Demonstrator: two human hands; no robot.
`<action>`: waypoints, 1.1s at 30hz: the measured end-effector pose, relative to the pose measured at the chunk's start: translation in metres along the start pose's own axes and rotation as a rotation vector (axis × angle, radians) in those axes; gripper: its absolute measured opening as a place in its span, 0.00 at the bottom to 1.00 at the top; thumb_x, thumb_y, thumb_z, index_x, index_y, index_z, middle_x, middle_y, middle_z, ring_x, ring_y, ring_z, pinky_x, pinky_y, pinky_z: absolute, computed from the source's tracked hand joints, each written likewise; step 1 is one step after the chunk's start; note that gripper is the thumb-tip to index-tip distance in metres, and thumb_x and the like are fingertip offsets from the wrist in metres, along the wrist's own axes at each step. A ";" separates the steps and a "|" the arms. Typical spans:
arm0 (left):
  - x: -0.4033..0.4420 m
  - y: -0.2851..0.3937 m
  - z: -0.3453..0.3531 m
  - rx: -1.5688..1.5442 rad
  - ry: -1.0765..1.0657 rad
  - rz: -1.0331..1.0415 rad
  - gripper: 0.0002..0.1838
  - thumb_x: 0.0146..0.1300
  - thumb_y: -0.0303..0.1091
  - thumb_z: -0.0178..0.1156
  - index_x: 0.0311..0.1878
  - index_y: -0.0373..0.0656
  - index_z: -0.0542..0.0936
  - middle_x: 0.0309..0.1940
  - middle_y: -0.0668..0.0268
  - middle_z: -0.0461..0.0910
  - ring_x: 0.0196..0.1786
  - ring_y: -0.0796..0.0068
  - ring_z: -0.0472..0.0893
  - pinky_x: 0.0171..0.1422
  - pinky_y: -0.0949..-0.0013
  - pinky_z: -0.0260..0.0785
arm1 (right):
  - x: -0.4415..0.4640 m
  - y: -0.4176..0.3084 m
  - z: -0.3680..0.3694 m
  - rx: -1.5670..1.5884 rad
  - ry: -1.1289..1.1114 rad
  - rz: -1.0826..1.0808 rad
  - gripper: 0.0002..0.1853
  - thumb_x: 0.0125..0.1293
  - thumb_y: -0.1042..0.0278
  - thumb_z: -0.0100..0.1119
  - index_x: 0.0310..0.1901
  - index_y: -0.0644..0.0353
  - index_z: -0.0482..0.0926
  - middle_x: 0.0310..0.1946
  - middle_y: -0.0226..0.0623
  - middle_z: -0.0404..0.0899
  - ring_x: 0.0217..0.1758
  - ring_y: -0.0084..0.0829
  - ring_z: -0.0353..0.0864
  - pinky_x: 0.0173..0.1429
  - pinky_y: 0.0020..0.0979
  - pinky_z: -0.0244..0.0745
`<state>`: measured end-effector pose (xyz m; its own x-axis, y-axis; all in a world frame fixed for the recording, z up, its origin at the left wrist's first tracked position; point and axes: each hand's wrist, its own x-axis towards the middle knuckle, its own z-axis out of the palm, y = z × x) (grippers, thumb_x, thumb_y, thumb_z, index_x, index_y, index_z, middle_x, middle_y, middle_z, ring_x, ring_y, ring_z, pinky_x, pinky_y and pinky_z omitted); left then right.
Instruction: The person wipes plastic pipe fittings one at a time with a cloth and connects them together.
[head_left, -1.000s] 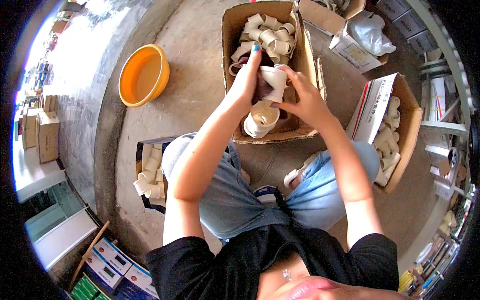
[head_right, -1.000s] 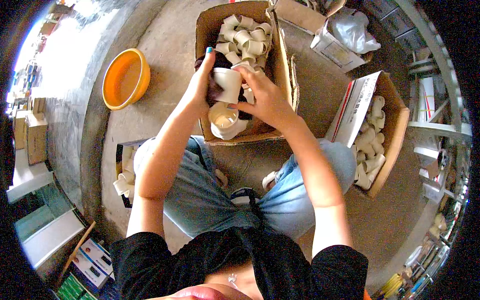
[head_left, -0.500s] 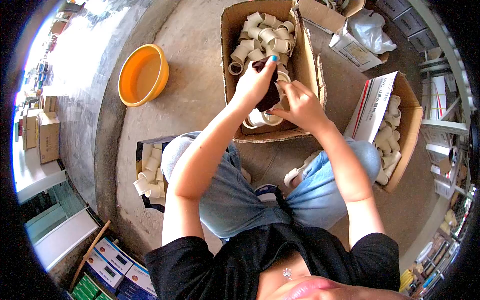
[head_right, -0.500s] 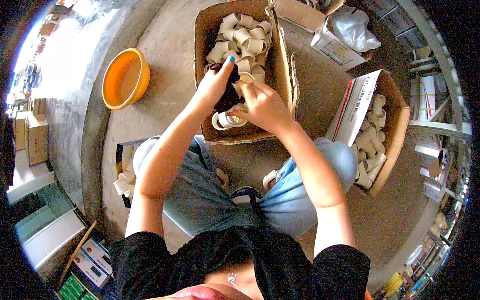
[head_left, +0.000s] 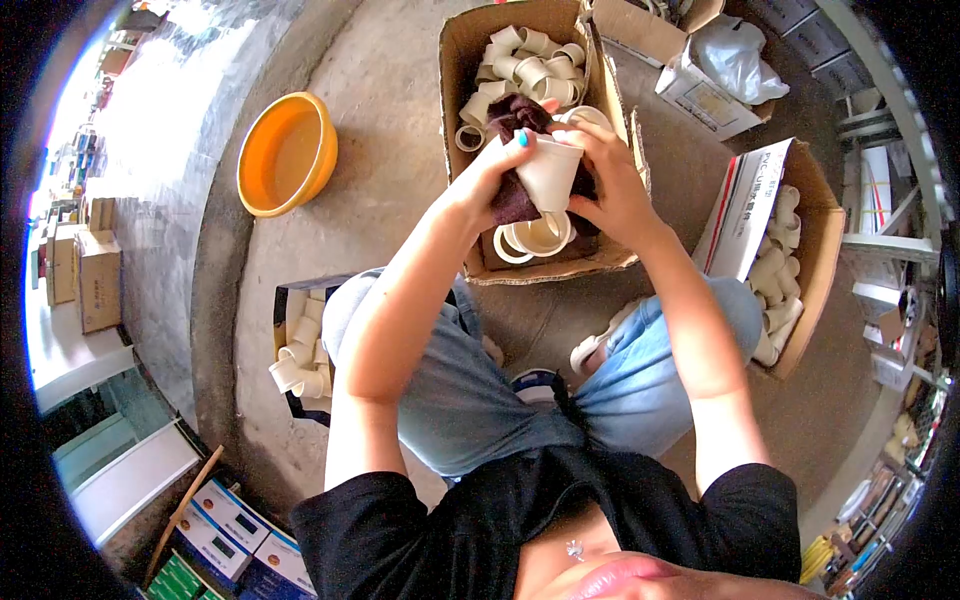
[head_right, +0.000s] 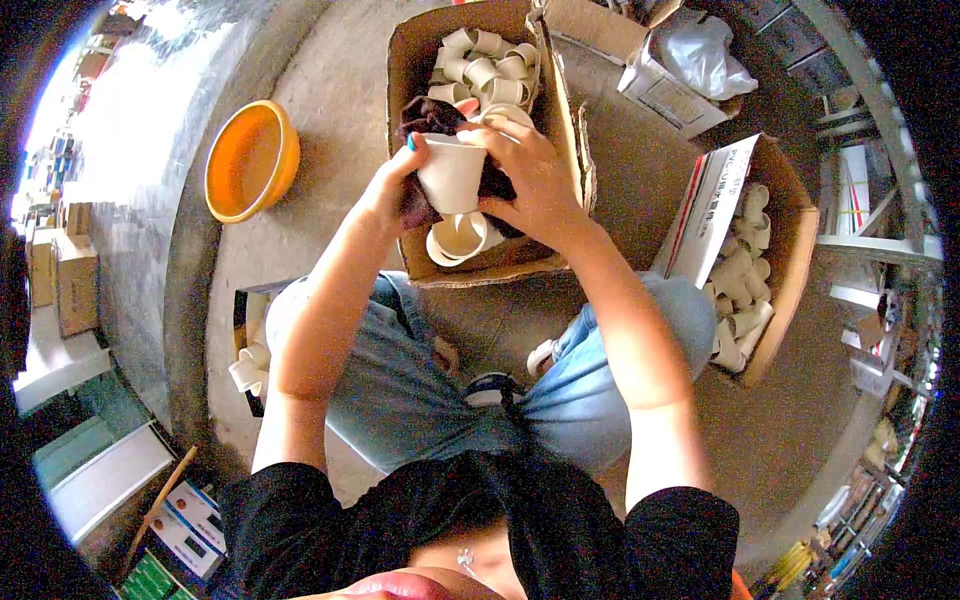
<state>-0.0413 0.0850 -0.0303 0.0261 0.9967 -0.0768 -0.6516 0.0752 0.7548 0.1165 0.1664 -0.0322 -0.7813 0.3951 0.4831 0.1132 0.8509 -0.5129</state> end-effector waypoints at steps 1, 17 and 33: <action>0.000 0.003 0.001 -0.060 0.038 -0.035 0.41 0.50 0.49 0.62 0.64 0.46 0.57 0.48 0.60 0.71 0.44 0.72 0.76 0.45 0.67 0.72 | 0.001 0.001 0.000 -0.007 -0.017 0.025 0.41 0.41 0.64 0.66 0.60 0.55 0.59 0.57 0.41 0.64 0.62 0.41 0.58 0.64 0.39 0.53; 0.018 -0.011 0.025 0.471 0.718 0.254 0.26 0.56 0.53 0.57 0.41 0.35 0.74 0.33 0.62 0.76 0.36 0.77 0.74 0.40 0.73 0.67 | 0.005 -0.015 -0.006 0.040 -0.014 0.078 0.34 0.45 0.79 0.61 0.58 0.66 0.61 0.54 0.53 0.66 0.57 0.48 0.67 0.58 0.37 0.67; 0.008 0.013 0.015 -0.105 0.057 -0.083 0.42 0.54 0.70 0.38 0.63 0.47 0.59 0.45 0.61 0.74 0.42 0.66 0.77 0.45 0.63 0.72 | 0.001 -0.007 0.004 0.144 0.011 -0.147 0.37 0.40 0.71 0.65 0.56 0.55 0.61 0.55 0.39 0.67 0.60 0.42 0.66 0.61 0.38 0.63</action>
<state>-0.0385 0.0940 -0.0116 0.0416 0.9837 -0.1751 -0.7249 0.1503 0.6723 0.1120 0.1597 -0.0312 -0.7760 0.2753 0.5676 -0.0905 0.8418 -0.5321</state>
